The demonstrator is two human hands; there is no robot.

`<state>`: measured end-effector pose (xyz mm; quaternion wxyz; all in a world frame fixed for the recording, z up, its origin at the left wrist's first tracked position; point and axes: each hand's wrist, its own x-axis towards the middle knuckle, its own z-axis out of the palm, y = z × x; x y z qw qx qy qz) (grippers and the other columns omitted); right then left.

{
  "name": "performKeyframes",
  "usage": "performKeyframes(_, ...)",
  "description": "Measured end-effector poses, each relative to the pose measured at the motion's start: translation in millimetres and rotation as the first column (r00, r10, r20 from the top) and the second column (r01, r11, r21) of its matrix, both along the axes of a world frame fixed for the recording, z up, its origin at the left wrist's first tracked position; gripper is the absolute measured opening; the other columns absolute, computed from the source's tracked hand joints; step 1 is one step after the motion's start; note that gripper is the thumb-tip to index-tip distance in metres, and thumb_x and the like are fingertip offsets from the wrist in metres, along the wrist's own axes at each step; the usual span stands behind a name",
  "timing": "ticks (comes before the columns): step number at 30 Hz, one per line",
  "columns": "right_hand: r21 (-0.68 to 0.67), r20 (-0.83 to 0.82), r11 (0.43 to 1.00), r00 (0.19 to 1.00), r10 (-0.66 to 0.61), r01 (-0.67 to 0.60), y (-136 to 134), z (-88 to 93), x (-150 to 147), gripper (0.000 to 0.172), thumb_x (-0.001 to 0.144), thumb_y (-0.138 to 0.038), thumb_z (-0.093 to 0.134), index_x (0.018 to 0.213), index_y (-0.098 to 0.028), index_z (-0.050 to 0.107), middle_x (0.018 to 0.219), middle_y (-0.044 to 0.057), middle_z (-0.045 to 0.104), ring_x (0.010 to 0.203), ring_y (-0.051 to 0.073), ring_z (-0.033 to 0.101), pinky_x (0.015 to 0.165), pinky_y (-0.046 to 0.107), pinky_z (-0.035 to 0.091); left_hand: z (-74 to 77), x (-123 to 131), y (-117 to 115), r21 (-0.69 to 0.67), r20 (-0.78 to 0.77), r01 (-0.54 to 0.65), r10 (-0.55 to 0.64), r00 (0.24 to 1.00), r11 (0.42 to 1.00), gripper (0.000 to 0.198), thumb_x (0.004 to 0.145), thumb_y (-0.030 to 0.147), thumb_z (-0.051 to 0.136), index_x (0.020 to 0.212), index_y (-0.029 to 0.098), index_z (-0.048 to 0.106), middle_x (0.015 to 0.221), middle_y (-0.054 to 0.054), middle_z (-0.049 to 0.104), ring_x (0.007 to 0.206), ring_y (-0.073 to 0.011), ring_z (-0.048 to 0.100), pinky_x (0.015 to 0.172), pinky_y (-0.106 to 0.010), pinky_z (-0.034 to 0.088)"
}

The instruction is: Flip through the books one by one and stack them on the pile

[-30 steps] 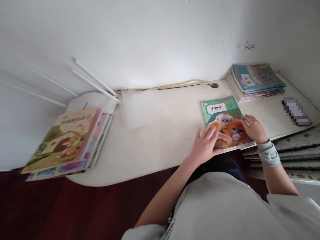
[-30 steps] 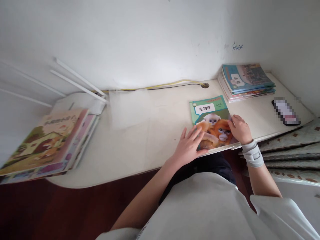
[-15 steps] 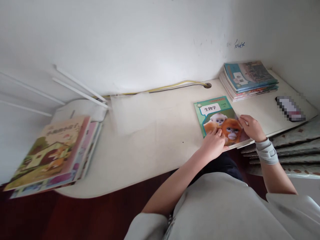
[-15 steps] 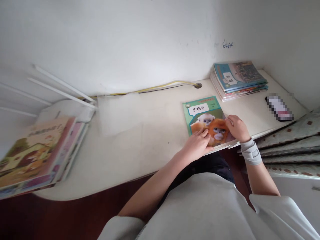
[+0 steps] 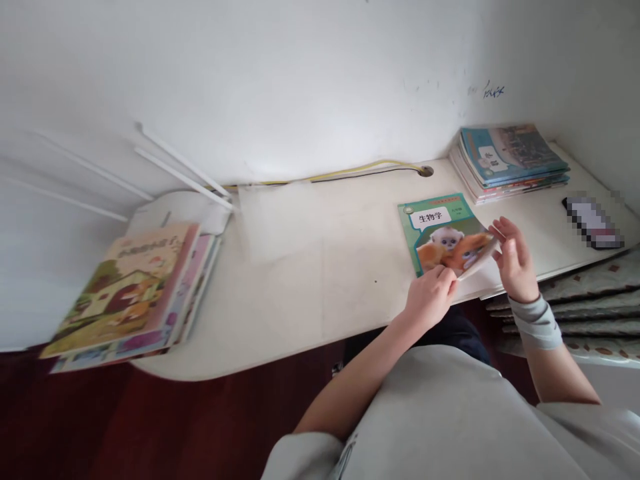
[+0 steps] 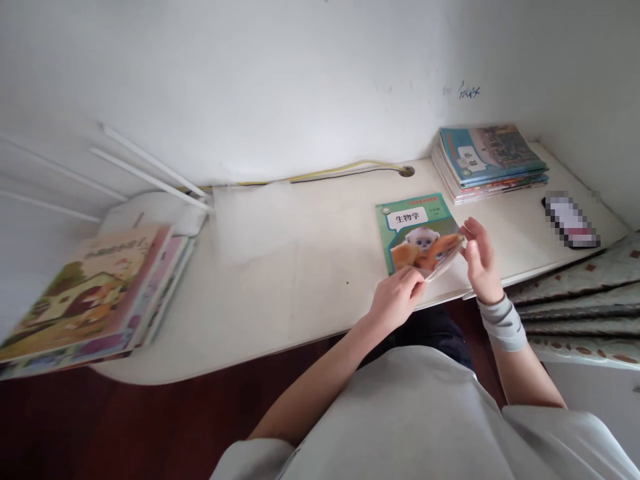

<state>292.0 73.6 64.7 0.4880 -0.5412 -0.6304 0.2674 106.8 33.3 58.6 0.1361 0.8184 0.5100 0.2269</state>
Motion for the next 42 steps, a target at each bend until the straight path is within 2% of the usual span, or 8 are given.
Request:
performKeyframes(6,0.205,0.249,0.951,0.952,0.178,-0.232,-11.4,5.3,-40.1,0.07,0.09,-0.055,0.031,0.148,-0.021,0.011,0.153,0.012,0.019,0.139,0.028,0.022,0.111,0.051,0.026,-4.1,-44.5,-10.6,0.139,-0.12,-0.147,0.164,0.979,0.979,0.036,0.093,0.038,0.039,0.116,0.016,0.055,0.123,-0.015,0.058,0.121,-0.0262,0.049,0.102,-0.043,0.038)
performKeyframes(12,0.205,0.506,0.887,0.821,0.265,-0.413,-5.8,-1.6,-70.1,0.067,0.087,-0.047,0.047,0.146,-0.022,0.025,0.154,0.011,0.016,0.141,0.031,0.013,0.11,0.057,0.024,-29.6,-82.7,-18.6,0.004,-0.213,-0.363,0.355,0.91,0.932,0.053,0.091,0.04,0.042,0.132,0.006,0.043,0.142,-0.023,0.038,0.135,-0.0368,0.03,0.107,-0.058,0.023)
performKeyframes(15,0.223,0.529,0.847,0.79,0.311,-0.483,-6.2,-2.7,-77.4,0.071,0.086,-0.046,0.052,0.146,-0.02,0.024,0.153,0.012,0.019,0.14,0.031,0.017,0.109,0.056,0.027,-18.6,-82.2,-15.6,-0.138,0.143,-0.288,0.306,0.941,0.948,0.043,0.093,0.035,0.034,0.124,0.012,0.052,0.134,-0.017,0.052,0.126,-0.0273,0.045,0.105,-0.045,0.032)
performKeyframes(19,0.229,0.579,0.803,0.74,0.342,-0.551,-7.8,-0.9,-79.3,0.073,0.086,-0.044,0.053,0.147,-0.018,0.022,0.151,0.015,0.023,0.14,0.029,0.019,0.109,0.054,0.029,11.7,-75.8,-3.6,-0.405,0.538,-0.015,0.252,0.804,0.914,0.04,0.09,0.045,0.038,0.085,0.016,0.064,0.078,-0.002,0.066,0.075,-0.0158,0.059,0.068,-0.025,0.045)
performKeyframes(23,0.249,0.652,0.781,0.696,0.302,-0.572,-10.5,6.5,-73.7,0.078,0.084,-0.049,0.054,0.147,-0.016,0.021,0.151,0.017,0.022,0.14,0.031,0.016,0.108,0.055,0.029,22.9,-61.8,7.1,-0.488,0.612,0.023,0.323,0.722,0.873,0.032,0.076,0.04,0.058,0.057,0.017,0.048,0.053,0.007,0.042,0.053,-0.0081,0.041,0.053,-0.021,0.033)
performKeyframes(29,0.369,0.71,0.839,0.704,0.023,-0.399,-25.1,33.5,-63.7,0.067,0.087,-0.042,0.052,0.144,-0.016,0.027,0.142,0.018,0.04,0.136,0.031,0.029,0.108,0.055,0.027,13.9,-27.8,13.8,-0.488,0.666,0.07,0.319,0.675,0.87,0.038,0.082,0.047,0.051,0.058,0.018,0.045,0.054,0.005,0.042,0.054,-0.01,0.042,0.05,-0.022,0.032)
performKeyframes(36,0.245,0.829,0.912,0.558,-0.021,-0.329,-22.2,24.4,-57.0,0.053,0.09,-0.04,0.046,0.138,-0.017,0.04,0.138,0.018,0.045,0.134,0.032,0.034,0.106,0.054,0.03,6.1,-31.5,7.5,-0.152,0.196,-0.169,0.197,0.96,0.974,0.031,0.092,0.034,0.039,0.076,0.017,0.058,0.079,-0.007,0.064,0.078,-0.0198,0.061,0.072,-0.032,0.045)
performKeyframes(42,0.037,0.887,0.938,0.443,0.128,-0.346,-11.3,-21.0,-66.9,0.062,0.085,-0.055,0.048,0.137,-0.021,0.043,0.152,0.017,0.021,0.139,0.035,0.017,0.103,0.056,0.03,-26.2,-78.0,-16.6,0.094,-0.208,-0.4,0.411,0.888,0.912,0.062,0.088,0.046,0.046,0.135,0.007,0.035,0.141,-0.027,0.037,0.134,-0.0382,0.031,0.103,-0.058,0.029)
